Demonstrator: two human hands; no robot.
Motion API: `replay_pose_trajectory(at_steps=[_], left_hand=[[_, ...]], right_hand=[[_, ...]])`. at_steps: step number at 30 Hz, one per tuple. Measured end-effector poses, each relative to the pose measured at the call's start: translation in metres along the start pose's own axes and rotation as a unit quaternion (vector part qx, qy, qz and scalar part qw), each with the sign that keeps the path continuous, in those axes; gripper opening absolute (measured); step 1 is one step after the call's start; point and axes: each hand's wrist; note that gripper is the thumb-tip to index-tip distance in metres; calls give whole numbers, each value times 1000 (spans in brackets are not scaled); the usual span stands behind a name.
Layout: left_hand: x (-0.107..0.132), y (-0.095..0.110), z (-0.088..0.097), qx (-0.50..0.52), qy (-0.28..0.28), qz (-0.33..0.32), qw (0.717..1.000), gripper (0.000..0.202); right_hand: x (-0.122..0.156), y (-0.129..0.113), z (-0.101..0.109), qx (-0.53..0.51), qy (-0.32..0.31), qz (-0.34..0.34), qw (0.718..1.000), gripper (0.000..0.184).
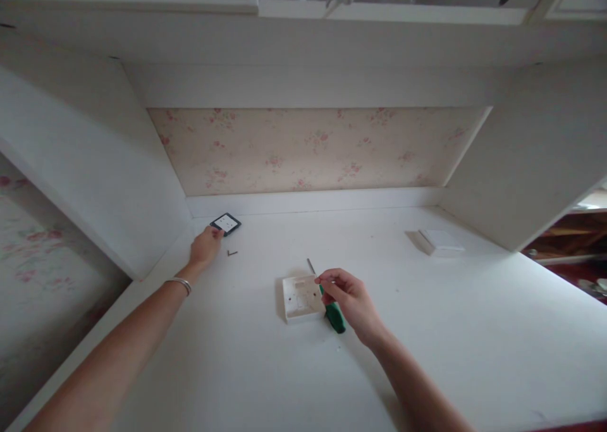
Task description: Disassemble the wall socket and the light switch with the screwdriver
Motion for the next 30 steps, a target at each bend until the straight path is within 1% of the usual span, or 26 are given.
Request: replay_pose_trajectory(at_steps=[2, 5, 7, 9, 11, 14, 19, 23, 26, 30], left_hand=[[15, 1, 2, -11, -23, -81, 996, 30], [35, 2, 2, -12, -88, -192, 977, 24], [44, 2, 1, -16, -116, -240, 964, 21], [47, 0, 0, -28, -120, -265, 956, 22], [45, -4, 0, -44, -111, -274, 954, 26], [36, -14, 1, -69, -91, -277, 954, 32], [9, -29, 3, -121, -43, -253, 959, 37], [-10, -33, 4, -148, -30, -236, 960, 37], [-17, -37, 5, -159, -25, -223, 961, 40], [-19, -44, 5, -159, -18, -214, 964, 44]], right_hand=[[1, 0, 0, 7, -5, 6, 1000, 24], [2, 1, -1, 19, -16, 19, 999, 21], [2, 2, -2, 30, -21, 21, 999, 19], [3, 2, -1, 38, -25, 18, 999, 18], [3, 3, -1, 39, -32, 16, 999, 17], [2, 5, -1, 44, -40, 25, 998, 17], [3, 6, -3, 51, -50, 35, 997, 18], [2, 6, -3, 57, -48, 31, 997, 17], [1, 5, -3, 56, -46, 25, 997, 17], [2, 5, -3, 53, -47, 20, 997, 17]])
Point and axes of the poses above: each hand's wrist, its own x-axis away from the middle knuckle, its own z-axis out of the back of the hand, y = z × x, and after that the axes turned 15 degrees about y, right-handed
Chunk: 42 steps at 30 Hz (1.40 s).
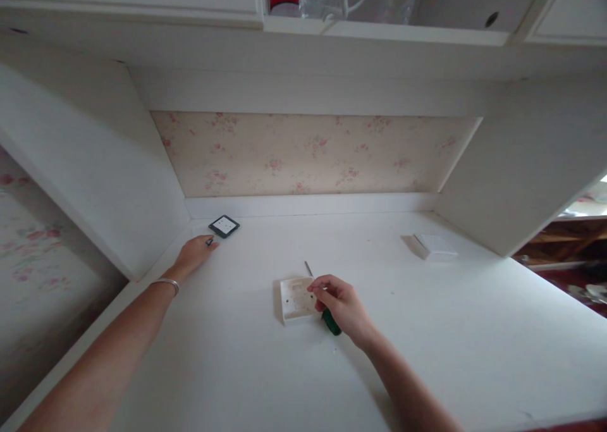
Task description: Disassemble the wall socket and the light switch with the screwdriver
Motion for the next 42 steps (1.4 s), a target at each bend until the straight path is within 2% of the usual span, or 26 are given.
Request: replay_pose_trajectory(at_steps=[12, 15, 18, 22, 26, 28, 31, 33, 35, 38, 40, 42], left_hand=[[5, -25, 9, 4, 3, -16, 1000, 39], [4, -24, 12, 1, 10, -12, 1000, 37], [6, -15, 16, 5, 28, -1, 1000, 35], [18, 18, 22, 32, 72, 11, 997, 37], [47, 76, 33, 91, 82, -5, 992, 39], [70, 108, 42, 171, 34, -26, 984, 39], [105, 150, 55, 280, -99, -4, 955, 42], [121, 171, 61, 324, -163, 21, 932, 47], [129, 185, 63, 359, -224, 66, 904, 48], [125, 195, 61, 404, -300, 124, 855, 37], [117, 194, 57, 424, -305, 157, 838, 29], [105, 189, 52, 428, -278, 189, 839, 25]], right_hand=[[-5, 9, 2, 19, 16, 13, 1000, 16], [-6, 11, 2, 54, 18, 23, 998, 20], [-6, 10, 5, 138, 48, 68, 987, 21], [-5, 5, 11, 277, 79, 154, 945, 23], [-5, 7, 12, 377, 71, 155, 910, 28], [-5, 9, 11, 403, 55, 139, 903, 27], [-5, 10, 9, 430, 35, 127, 893, 27], [-5, 9, 8, 439, 31, 123, 889, 30], [-5, 9, 8, 447, 28, 117, 886, 35], [-5, 9, 9, 459, 20, 112, 881, 34], [-6, 11, 11, 459, 13, 121, 880, 31], [-6, 13, 12, 458, 8, 132, 879, 30]])
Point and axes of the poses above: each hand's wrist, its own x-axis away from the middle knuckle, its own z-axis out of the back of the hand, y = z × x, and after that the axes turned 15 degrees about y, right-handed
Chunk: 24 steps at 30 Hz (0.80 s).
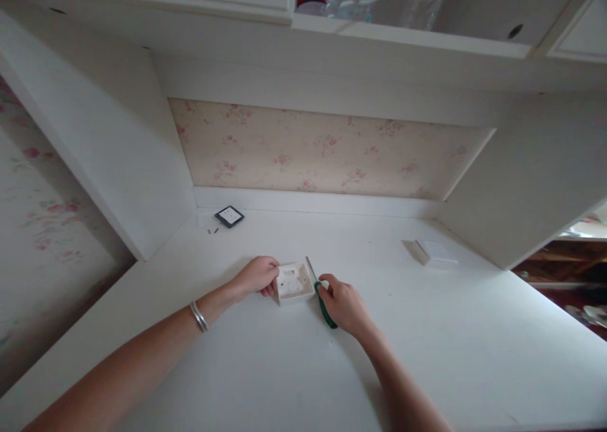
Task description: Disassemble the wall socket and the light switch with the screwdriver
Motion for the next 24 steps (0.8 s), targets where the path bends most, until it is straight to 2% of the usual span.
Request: replay_pose_trajectory(at_steps=[5, 9, 12, 15, 18, 20, 24], left_hand=[[-44, -4, 23, 23, 103, 20, 994, 10], [-86, -5, 38, 79, 199, 62, 975, 6], [-113, -3, 44, 133, 262, 85, 952, 10], [-130, -1, 47, 186, 307, 84, 930, 20], [-133, 1, 49, 227, 316, 64, 919, 26], [-128, 1, 48, 243, 304, 52, 920, 29], [-95, -2, 43, 243, 247, 41, 937, 29]], right_hand=[[1, 2, -2, 2, -1, 4, 1000, 29], [1, 2, -4, 4, 1, 5, 1000, 28], [0, 4, -4, 1, 2, 7, 1000, 28], [0, 6, -4, -11, 8, 7, 1000, 31], [0, 7, -3, -21, 13, 6, 1000, 35], [-1, 9, -2, -34, 12, -1, 999, 35], [-16, 29, 4, -57, 13, -26, 998, 33]])
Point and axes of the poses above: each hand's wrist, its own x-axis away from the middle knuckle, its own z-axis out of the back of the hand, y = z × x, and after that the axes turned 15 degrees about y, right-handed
